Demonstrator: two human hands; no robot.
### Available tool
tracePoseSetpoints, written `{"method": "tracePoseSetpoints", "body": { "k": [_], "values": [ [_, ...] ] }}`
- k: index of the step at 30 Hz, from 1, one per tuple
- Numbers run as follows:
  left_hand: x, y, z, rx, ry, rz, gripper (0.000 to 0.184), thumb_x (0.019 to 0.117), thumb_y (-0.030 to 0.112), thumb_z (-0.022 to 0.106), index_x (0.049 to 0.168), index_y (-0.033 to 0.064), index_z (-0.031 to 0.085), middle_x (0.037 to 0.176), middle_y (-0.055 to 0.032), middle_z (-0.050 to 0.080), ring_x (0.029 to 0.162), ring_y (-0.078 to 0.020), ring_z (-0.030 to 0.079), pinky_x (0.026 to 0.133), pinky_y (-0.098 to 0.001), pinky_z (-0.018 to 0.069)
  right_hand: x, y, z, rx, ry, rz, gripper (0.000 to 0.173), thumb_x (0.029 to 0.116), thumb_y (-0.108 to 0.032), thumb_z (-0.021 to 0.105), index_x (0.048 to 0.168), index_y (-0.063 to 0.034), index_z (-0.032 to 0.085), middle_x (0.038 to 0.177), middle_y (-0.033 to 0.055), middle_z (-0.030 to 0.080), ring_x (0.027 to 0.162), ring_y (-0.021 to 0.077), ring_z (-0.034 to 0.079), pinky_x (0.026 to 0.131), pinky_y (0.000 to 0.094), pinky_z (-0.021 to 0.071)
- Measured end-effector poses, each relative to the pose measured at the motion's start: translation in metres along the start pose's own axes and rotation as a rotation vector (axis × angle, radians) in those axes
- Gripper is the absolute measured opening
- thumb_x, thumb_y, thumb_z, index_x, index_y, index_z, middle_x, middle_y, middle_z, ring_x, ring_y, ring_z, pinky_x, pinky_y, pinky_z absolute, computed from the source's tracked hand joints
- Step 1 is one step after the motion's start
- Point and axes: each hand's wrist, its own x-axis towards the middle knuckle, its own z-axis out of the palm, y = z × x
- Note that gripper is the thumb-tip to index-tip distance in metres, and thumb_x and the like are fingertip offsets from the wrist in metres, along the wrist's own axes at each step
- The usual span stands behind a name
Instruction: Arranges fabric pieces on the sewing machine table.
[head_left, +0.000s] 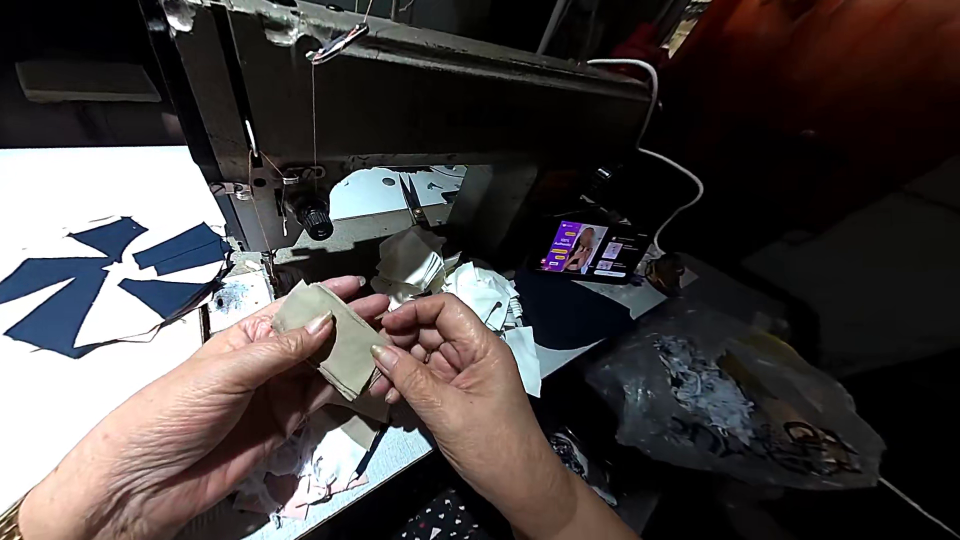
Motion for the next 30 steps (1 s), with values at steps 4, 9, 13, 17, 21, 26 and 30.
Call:
{"method": "tracePoseSetpoints", "body": {
  "k": [4, 9, 13, 17, 21, 26, 30],
  "values": [
    [0.0, -0.001, 0.001, 0.03, 0.019, -0.024, 0.037, 0.1079, 0.017, 0.045, 0.144, 0.0138, 0.055, 0.13, -0.01, 0.069, 0.096, -0.0138, 0.074, 0.075, -0.0233, 0.062, -0.002, 0.0, -0.003, -0.02, -0.03, 0.006, 0.018, 0.0949, 0.004, 0.065, 0.112, -0.0016, 0.062, 0.094, 0.0092, 0.069, 0.072, 0.0132, 0.07, 0.065, 0.0253, 0.0625],
    [0.002, 0.002, -0.002, -0.02, 0.108, -0.047, 0.035, 0.1097, 0.015, 0.04, 0.139, 0.0103, 0.059, 0.127, -0.0124, 0.071, 0.099, -0.0178, 0.076, 0.072, -0.0256, 0.0641, 0.008, -0.001, -0.052, -0.596, 0.085, -0.234, 0.014, 0.0949, -0.006, 0.068, 0.108, -0.0027, 0.071, 0.098, 0.0032, 0.07, 0.082, 0.0069, 0.068, 0.071, 0.0225, 0.0604],
    [0.004, 0.003, -0.004, -0.033, 0.142, -0.056, 0.036, 0.1106, 0.015, 0.037, 0.139, 0.009, 0.058, 0.124, -0.0124, 0.072, 0.096, -0.0163, 0.076, 0.069, -0.0242, 0.0635, 0.017, 0.0, -0.147, -0.936, 0.375, -0.218, 0.023, 0.0979, -0.022, 0.07, 0.106, -0.0005, 0.069, 0.099, 0.0102, 0.068, 0.084, 0.0137, 0.067, 0.075, 0.0312, 0.0586],
    [0.004, 0.002, 0.0, -0.048, 0.185, -0.044, 0.034, 0.1099, 0.013, 0.037, 0.134, 0.007, 0.06, 0.12, -0.0132, 0.073, 0.096, -0.0183, 0.076, 0.073, -0.0263, 0.0641, 0.021, 0.023, -0.233, -0.949, 0.641, -0.091, 0.032, 0.0986, -0.025, 0.07, 0.103, 0.0056, 0.063, 0.089, 0.0111, 0.062, 0.071, 0.0109, 0.058, 0.067, 0.0295, 0.0522],
    [0.006, 0.003, -0.001, -0.04, 0.238, -0.061, 0.034, 0.1103, 0.013, 0.036, 0.133, 0.008, 0.06, 0.119, -0.0122, 0.074, 0.095, -0.0171, 0.076, 0.072, -0.0257, 0.0639, 0.028, 0.052, -0.261, -0.768, 0.671, 0.064, 0.027, 0.0974, -0.019, 0.072, 0.104, 0.0048, 0.061, 0.087, 0.0079, 0.061, 0.066, 0.0083, 0.064, 0.066, 0.0281, 0.0599],
    [0.006, 0.005, 0.0, -0.027, 0.279, -0.056, 0.033, 0.1101, 0.011, 0.036, 0.132, 0.0084, 0.06, 0.117, -0.0112, 0.074, 0.092, -0.0165, 0.077, 0.067, -0.0246, 0.0636, 0.04, 0.059, -0.262, -0.819, 0.651, 0.105, 0.024, 0.0922, -0.013, 0.076, 0.096, 0.0071, 0.063, 0.079, 0.0086, 0.062, 0.064, 0.0074, 0.059, 0.064, 0.0259, 0.0549],
    [0.007, 0.006, 0.0, -0.031, 0.284, -0.074, 0.034, 0.1103, 0.011, 0.034, 0.134, 0.0088, 0.059, 0.115, -0.0112, 0.075, 0.093, -0.0165, 0.077, 0.069, -0.0258, 0.0642, 0.046, 0.057, -0.26, -0.865, 0.673, 0.155, 0.029, 0.0918, -0.017, 0.078, 0.093, 0.0069, 0.063, 0.076, 0.0097, 0.06, 0.062, 0.0105, 0.056, 0.064, 0.0299, 0.0529]
  ]
}}
